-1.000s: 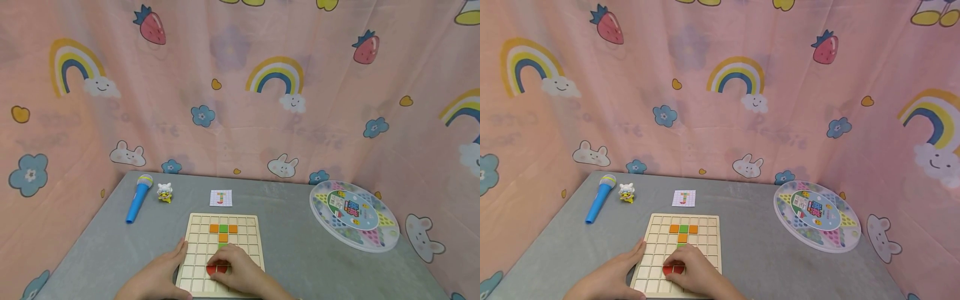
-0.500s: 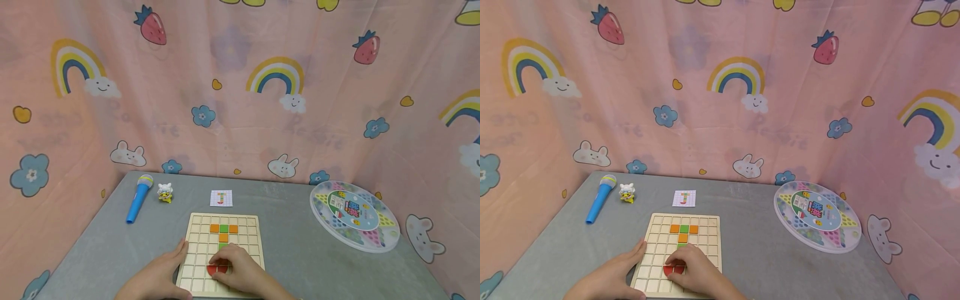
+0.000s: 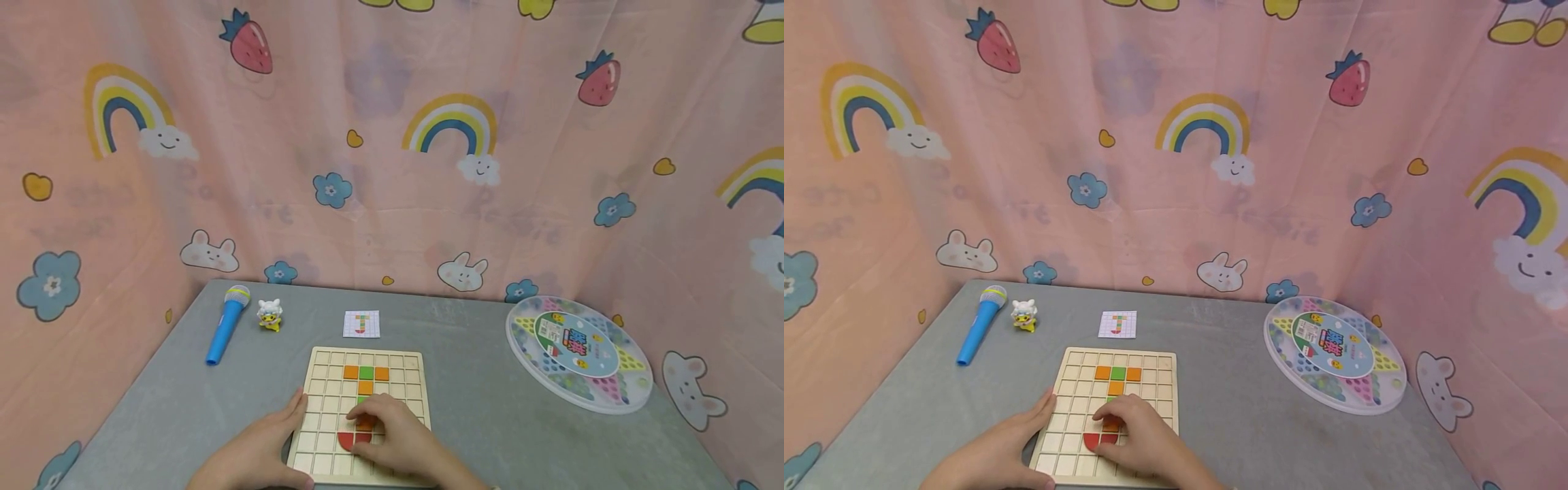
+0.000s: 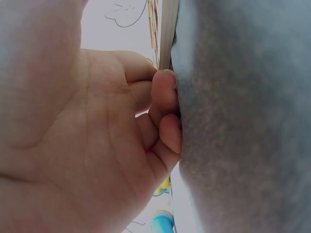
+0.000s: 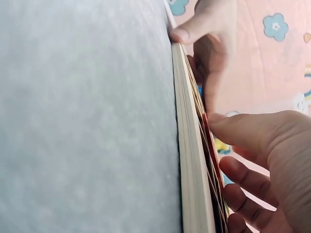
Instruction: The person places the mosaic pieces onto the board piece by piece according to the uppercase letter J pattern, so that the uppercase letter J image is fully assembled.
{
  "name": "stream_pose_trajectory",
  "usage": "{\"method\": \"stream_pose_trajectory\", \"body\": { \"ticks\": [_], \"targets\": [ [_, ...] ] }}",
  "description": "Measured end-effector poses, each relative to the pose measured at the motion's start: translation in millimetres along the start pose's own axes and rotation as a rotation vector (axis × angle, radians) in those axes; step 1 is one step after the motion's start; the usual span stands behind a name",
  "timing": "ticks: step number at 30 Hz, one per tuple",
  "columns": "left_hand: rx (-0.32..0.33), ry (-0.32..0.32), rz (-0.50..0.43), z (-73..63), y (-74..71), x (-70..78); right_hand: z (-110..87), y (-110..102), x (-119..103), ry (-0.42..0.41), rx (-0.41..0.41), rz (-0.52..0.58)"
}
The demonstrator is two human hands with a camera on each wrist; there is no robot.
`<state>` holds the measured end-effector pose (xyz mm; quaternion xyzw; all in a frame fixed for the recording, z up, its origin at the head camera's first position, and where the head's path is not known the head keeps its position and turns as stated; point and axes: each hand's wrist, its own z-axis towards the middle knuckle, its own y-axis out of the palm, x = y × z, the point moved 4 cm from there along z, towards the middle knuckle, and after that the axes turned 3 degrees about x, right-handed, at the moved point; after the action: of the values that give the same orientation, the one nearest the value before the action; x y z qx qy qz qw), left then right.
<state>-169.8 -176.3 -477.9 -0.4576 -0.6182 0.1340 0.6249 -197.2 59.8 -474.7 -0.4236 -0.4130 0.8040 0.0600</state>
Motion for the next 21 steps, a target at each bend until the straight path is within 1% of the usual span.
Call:
{"method": "stream_pose_trajectory", "body": {
  "ticks": [6,11,13,15,18,21],
  "targets": [
    [-0.002,0.004,0.009,2.2,0.3,-0.9,1.1,-3,3,0.015,-0.029,0.021],
    [-0.019,-0.015,0.009,2.9,1.2,-0.5,0.7,-3,3,0.008,-0.035,0.035],
    [-0.027,-0.030,0.006,3.1,1.6,-0.3,0.4,-4,3,0.017,-0.041,0.041],
    [-0.030,-0.029,0.010,3.2,2.0,0.0,0.4,-6,3,0.040,-0.046,0.051],
    [-0.031,-0.027,0.014,1.8,0.6,2.2,0.9,-14,1,0.071,-0.049,0.067],
    [-0.035,-0.028,-0.001,-0.9,-3.0,6.2,-1.2,-29,0,0.086,-0.032,0.086]
  ]
}}
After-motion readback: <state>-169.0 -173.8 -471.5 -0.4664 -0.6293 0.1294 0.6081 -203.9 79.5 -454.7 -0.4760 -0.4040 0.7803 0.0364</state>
